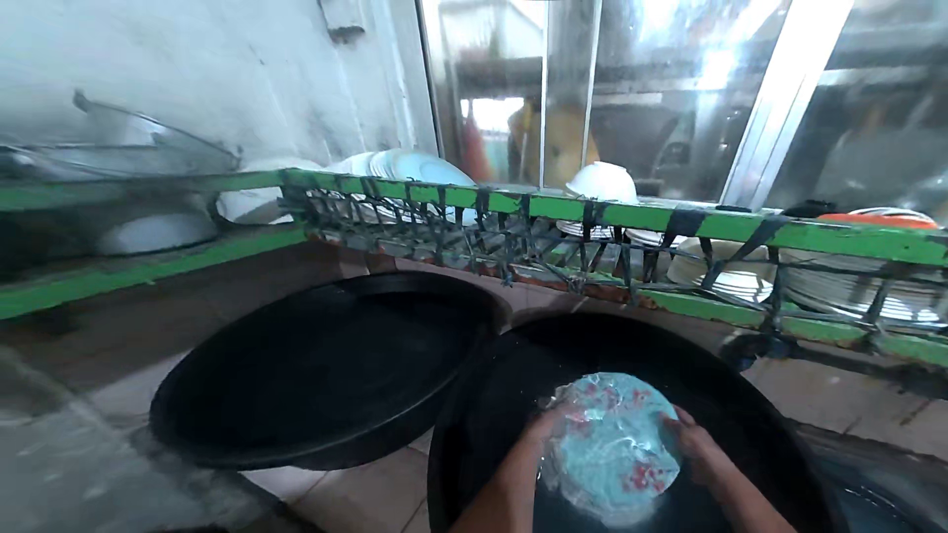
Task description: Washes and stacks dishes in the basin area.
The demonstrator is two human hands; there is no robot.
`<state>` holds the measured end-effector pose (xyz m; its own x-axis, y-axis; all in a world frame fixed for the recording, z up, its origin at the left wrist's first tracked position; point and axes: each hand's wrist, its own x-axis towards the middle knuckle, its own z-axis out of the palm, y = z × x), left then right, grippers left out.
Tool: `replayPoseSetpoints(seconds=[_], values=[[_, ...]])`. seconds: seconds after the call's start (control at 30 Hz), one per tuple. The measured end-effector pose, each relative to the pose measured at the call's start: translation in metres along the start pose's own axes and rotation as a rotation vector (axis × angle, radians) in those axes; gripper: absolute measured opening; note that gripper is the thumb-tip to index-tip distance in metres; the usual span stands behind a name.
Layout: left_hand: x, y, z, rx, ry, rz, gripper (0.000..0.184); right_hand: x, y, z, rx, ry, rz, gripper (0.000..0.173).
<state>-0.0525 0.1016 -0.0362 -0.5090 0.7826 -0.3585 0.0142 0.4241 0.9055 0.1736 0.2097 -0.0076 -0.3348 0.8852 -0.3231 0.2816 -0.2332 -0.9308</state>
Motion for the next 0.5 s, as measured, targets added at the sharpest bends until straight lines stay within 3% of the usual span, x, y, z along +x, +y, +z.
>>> replayPoseSetpoints(seconds=[0.13, 0.37, 0.5], values=[[-0.011, 0.006, -0.002, 0.206, -0.033, -0.082, 0.052, 0.003, 0.006, 0.002, -0.026, -0.072, 0.018, 0.055], [-0.012, 0.009, 0.001, 0.277, -0.027, -0.155, 0.049, 0.004, 0.001, -0.003, -0.112, 0.024, -0.055, 0.065], [-0.009, 0.008, 0.003, 0.312, -0.055, -0.166, 0.054, 0.009, 0.003, -0.009, 0.048, 0.115, 0.022, 0.069]])
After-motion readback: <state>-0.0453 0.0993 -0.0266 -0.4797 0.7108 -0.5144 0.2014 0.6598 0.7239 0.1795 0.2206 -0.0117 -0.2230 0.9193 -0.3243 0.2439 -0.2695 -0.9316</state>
